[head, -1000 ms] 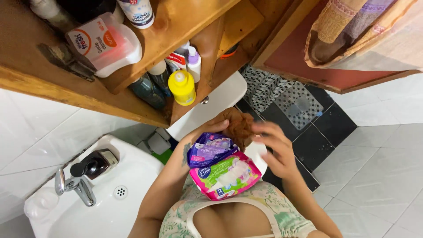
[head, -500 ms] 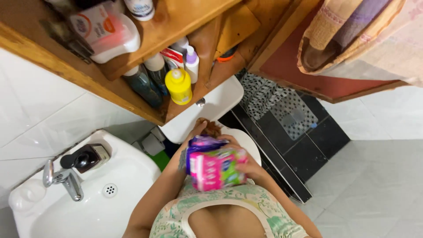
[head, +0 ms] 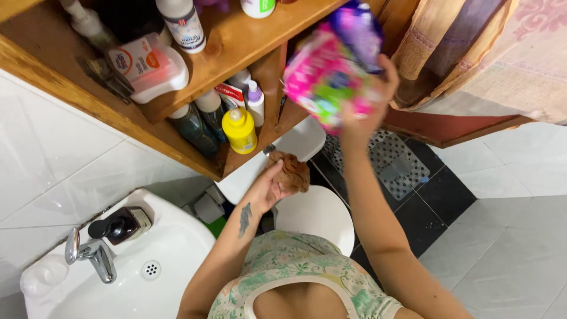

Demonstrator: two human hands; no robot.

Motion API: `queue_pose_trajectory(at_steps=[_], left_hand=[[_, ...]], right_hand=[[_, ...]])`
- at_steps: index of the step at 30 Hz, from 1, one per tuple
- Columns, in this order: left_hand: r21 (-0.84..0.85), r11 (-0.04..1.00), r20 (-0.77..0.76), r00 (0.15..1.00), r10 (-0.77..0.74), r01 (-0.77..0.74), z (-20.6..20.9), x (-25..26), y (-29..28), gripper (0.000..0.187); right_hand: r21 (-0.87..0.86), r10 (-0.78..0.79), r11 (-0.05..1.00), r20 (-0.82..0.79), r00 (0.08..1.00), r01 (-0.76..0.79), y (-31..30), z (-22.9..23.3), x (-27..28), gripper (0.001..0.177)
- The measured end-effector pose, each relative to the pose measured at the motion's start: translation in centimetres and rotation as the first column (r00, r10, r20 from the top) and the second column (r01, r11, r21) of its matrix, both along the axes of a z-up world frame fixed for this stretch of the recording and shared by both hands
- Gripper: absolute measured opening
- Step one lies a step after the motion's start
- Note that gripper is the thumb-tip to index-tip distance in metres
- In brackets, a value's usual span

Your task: Organizing various hygiene and medicinal products inside a bathroom cabinet.

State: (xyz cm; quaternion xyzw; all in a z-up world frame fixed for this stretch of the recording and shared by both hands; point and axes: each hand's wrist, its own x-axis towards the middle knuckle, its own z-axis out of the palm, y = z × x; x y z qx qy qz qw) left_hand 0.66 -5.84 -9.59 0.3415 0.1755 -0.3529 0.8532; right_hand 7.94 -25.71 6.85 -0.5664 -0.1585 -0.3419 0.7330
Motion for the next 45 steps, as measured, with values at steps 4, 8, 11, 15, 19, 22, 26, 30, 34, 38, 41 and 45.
queue_pose_trajectory(at_steps=[4, 8, 11, 15, 19, 22, 26, 30, 34, 38, 41, 45], left_hand=[[-0.024, 1.0, 0.031, 0.999, -0.014, 0.014, -2.3, -1.0, 0.1, 0.053], [0.03, 0.999, -0.033, 0.999, -0.01, 0.011, -2.4, -1.6, 0.5, 0.057], [0.07, 0.998, -0.067, 0.998, 0.0, 0.005, -2.7, -1.9, 0.6, 0.059], [0.077, 0.997, -0.064, 0.998, -0.018, 0.023, -2.8, -2.0, 0.5, 0.06], [0.042, 0.998, -0.052, 0.998, -0.037, 0.04, -2.8, -2.0, 0.3, 0.061], [0.058, 0.997, -0.065, 0.997, -0.039, 0.043, -2.6, -2.0, -0.1, 0.06], [0.08, 0.996, -0.05, 0.998, -0.036, 0.04, -2.7, -2.4, 0.6, 0.059], [0.053, 0.999, -0.028, 1.0, -0.008, 0.009, -2.2, -2.6, 1.2, 0.058], [0.121, 0.993, -0.07, 0.998, 0.002, 0.007, -2.4, -2.8, 1.8, 0.056], [0.063, 0.998, -0.044, 0.999, 0.009, -0.006, -1.3, -2.6, 1.8, 0.055], [0.058, 0.998, -0.039, 0.999, 0.001, 0.001, -1.2, -2.6, 1.7, 0.056], [0.07, 0.997, -0.047, 0.999, -0.012, 0.015, 0.3, -2.7, 1.7, 0.056]], right_hand=[[-0.43, -0.551, 0.709, 0.158, 0.82, 0.559, 3.1, -0.5, 2.5, 0.046], [-0.347, -0.597, 0.722, 0.122, 0.793, 0.598, 4.8, 0.4, 4.2, 0.033], [-0.394, -0.638, 0.635, 0.218, 0.738, 0.665, 5.3, 0.5, 5.1, 0.032], [-0.428, -0.719, 0.409, 0.391, 0.574, 0.806, 5.3, -0.3, 6.0, 0.033], [-0.372, -0.55, 0.713, 0.228, 0.803, 0.594, 5.3, -1.3, 6.1, 0.035], [-0.382, -0.459, 0.756, 0.269, 0.847, 0.532, 5.7, -0.9, 6.3, 0.053], [-0.655, -0.511, 0.51, 0.291, 0.809, 0.558, 5.6, -2.0, 7.5, 0.056], [-0.265, -0.158, 0.94, 0.22, 0.963, 0.215, 5.4, -1.2, 5.5, 0.076], [-0.413, -0.598, 0.69, 0.137, 0.79, 0.594, 7.1, -3.0, 5.5, 0.07], [-0.393, -0.459, 0.826, -0.053, 0.887, 0.404, 8.2, -4.1, 8.1, 0.086], [-0.529, -0.49, 0.76, -0.083, 0.868, 0.378, 8.5, -3.5, 9.1, 0.081], [-0.492, -0.428, 0.797, -0.05, 0.902, 0.351, 7.9, -2.9, 8.4, 0.079]])
